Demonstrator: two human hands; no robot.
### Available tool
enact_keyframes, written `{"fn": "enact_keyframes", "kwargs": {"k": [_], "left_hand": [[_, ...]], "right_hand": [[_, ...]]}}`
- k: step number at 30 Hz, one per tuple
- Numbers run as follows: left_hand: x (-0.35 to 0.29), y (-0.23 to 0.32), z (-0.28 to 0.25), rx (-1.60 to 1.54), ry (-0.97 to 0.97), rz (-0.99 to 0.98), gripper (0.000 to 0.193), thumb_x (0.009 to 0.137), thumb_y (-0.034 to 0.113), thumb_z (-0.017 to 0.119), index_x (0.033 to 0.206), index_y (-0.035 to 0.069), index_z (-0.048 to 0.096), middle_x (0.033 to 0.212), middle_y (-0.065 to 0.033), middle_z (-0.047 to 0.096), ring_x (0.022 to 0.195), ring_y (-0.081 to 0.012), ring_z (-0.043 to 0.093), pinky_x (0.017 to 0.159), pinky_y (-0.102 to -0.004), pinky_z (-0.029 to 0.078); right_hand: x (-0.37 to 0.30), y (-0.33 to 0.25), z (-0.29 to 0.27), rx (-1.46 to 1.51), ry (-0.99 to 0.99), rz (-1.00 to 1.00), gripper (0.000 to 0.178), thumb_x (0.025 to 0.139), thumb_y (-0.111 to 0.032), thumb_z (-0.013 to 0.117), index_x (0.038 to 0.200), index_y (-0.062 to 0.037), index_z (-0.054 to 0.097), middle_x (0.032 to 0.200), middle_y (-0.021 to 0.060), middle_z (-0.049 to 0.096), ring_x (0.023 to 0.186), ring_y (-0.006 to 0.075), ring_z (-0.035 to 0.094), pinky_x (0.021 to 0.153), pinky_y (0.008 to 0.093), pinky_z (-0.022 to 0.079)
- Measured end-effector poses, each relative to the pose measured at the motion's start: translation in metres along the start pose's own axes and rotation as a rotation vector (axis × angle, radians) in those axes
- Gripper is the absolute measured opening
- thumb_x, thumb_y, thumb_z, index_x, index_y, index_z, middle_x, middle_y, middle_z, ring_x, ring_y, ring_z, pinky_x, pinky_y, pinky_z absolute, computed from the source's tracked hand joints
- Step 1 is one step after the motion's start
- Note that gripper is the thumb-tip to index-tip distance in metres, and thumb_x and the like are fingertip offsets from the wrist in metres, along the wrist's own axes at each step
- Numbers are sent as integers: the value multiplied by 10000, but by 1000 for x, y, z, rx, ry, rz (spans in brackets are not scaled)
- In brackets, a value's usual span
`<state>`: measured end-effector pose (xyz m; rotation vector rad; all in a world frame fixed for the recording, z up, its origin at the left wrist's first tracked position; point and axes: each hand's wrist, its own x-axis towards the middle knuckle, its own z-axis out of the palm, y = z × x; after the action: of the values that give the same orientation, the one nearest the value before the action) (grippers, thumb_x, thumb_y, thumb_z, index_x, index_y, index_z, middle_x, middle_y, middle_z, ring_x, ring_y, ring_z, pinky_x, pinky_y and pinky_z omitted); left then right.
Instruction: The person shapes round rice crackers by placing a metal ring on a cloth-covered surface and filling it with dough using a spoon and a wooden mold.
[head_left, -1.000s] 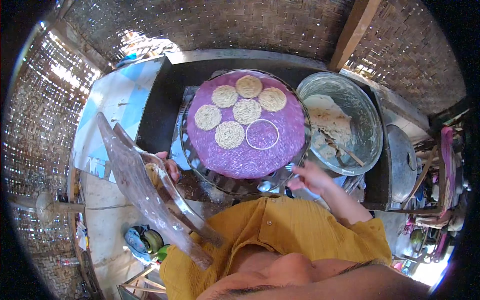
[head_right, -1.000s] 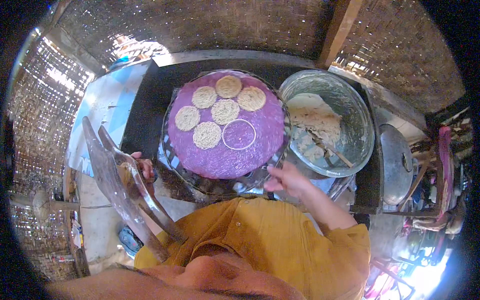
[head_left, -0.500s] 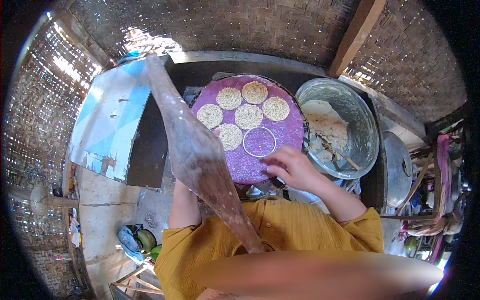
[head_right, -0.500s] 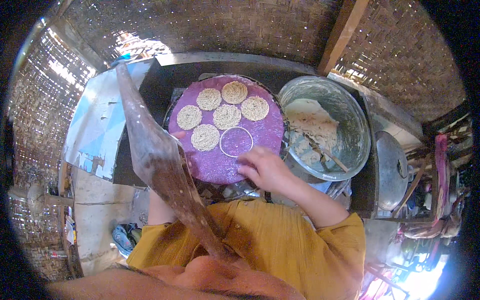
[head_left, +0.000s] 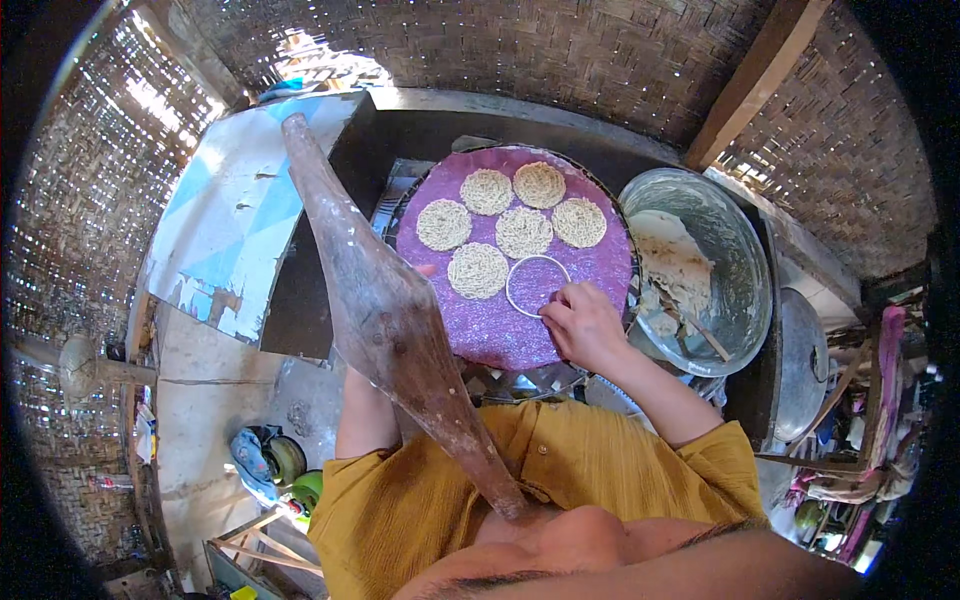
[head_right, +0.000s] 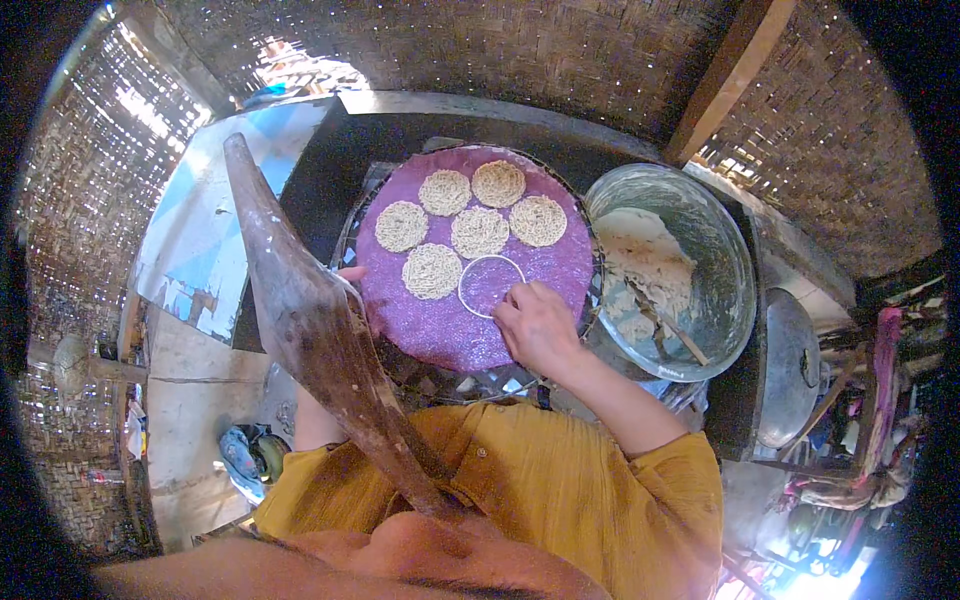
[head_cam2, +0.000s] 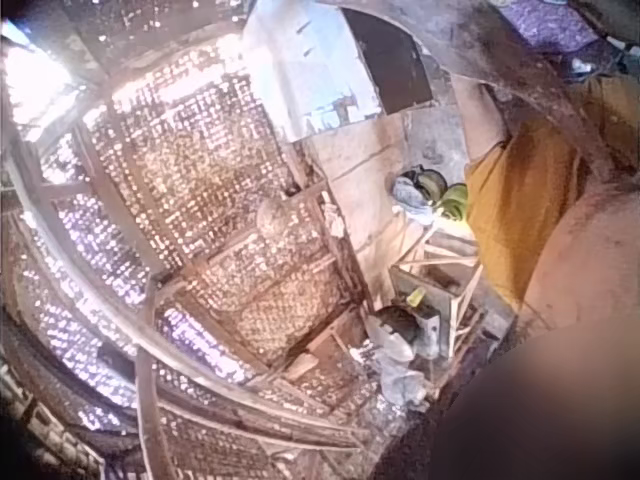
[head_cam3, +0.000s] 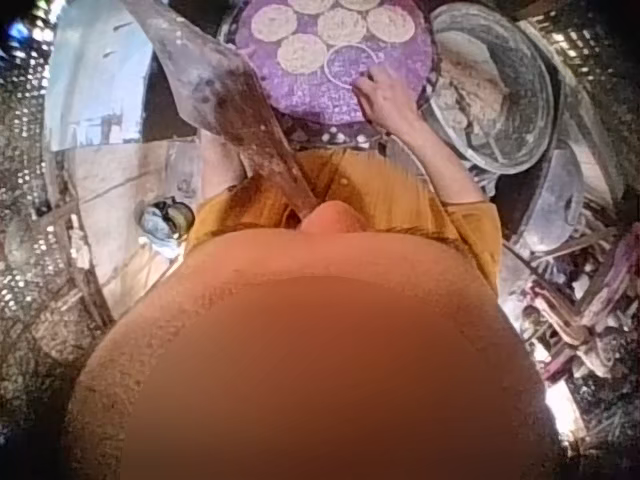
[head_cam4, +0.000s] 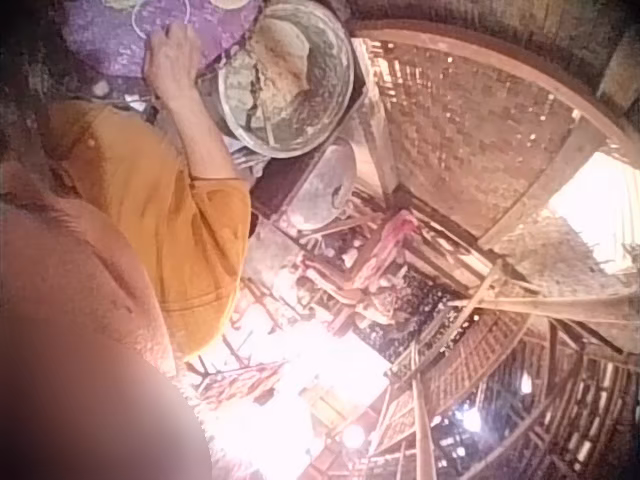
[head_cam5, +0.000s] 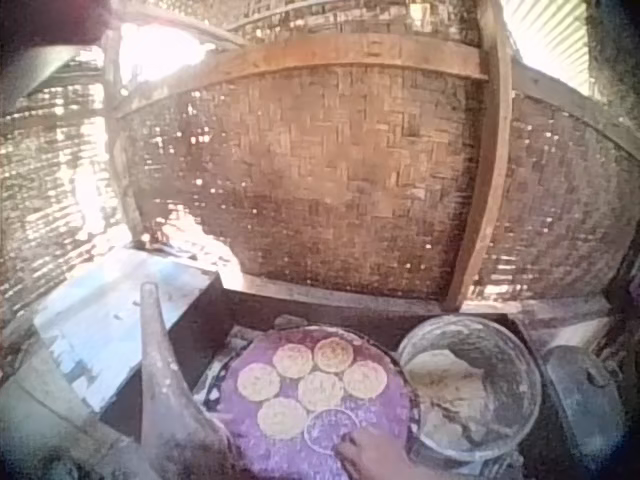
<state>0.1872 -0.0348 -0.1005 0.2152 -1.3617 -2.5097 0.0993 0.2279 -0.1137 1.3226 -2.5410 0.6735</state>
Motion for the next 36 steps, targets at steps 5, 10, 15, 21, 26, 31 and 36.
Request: {"fn": "enact_keyframes", "kwargs": {"k": [5,10,15,21,26,31,36], "left_hand": [[13,-6,-9,119,-114,173,342,843,227,552,1107,12,516,1006,-209,588,784,-245,615,673,-356,526],[34,-10,7,976,-249,411,507,729,206,660,1154,10,468,951,-113,614,822,-212,612,725,-350,501],[45,14,72,1259,-427,257,685,637,137,709,1236,13,401,1036,-101,599,984,-200,577,852,-329,450],[110,70,106,-763,-919,-76,910,665,304,672,1389,49,183,1381,-165,305,1308,-315,254,1041,-499,239],[145,44,113,-538,-983,159,753,753,269,604,1375,68,230,1299,-123,426,1285,-306,294,1021,-510,275],[171,-14,100,-670,-515,-145,536,808,430,566,1186,59,489,1100,-122,569,1098,-296,500,916,-479,405],[175,-42,90,-887,-386,-282,546,791,612,486,929,89,565,900,-75,608,906,-284,581,795,-442,473]], "right_hand": [[6,-9,-16,92,-34,22,277,734,-243,641,962,-88,607,833,98,522,818,263,508,713,353,422],[-2,-34,-42,1334,-315,170,637,857,-534,448,1219,-10,466,1108,112,544,1030,195,478,878,317,389],[-8,-25,-70,1492,-563,452,856,805,-674,371,1301,22,328,1147,141,523,978,214,540,866,328,426],[-24,-5,-112,1552,-671,608,1104,670,-841,248,1345,33,257,1076,240,530,869,293,574,732,394,460],[-26,22,-135,1564,-701,689,1122,665,-850,224,1294,74,325,1006,269,543,864,324,573,724,416,457],[-16,46,-135,1517,-672,946,950,778,-739,260,1272,67,361,992,218,573,849,291,584,782,392,461],[-12,61,-135,1418,-734,988,885,797,-705,302,1242,54,393,1000,224,574,860,297,592,765,400,483]]}}
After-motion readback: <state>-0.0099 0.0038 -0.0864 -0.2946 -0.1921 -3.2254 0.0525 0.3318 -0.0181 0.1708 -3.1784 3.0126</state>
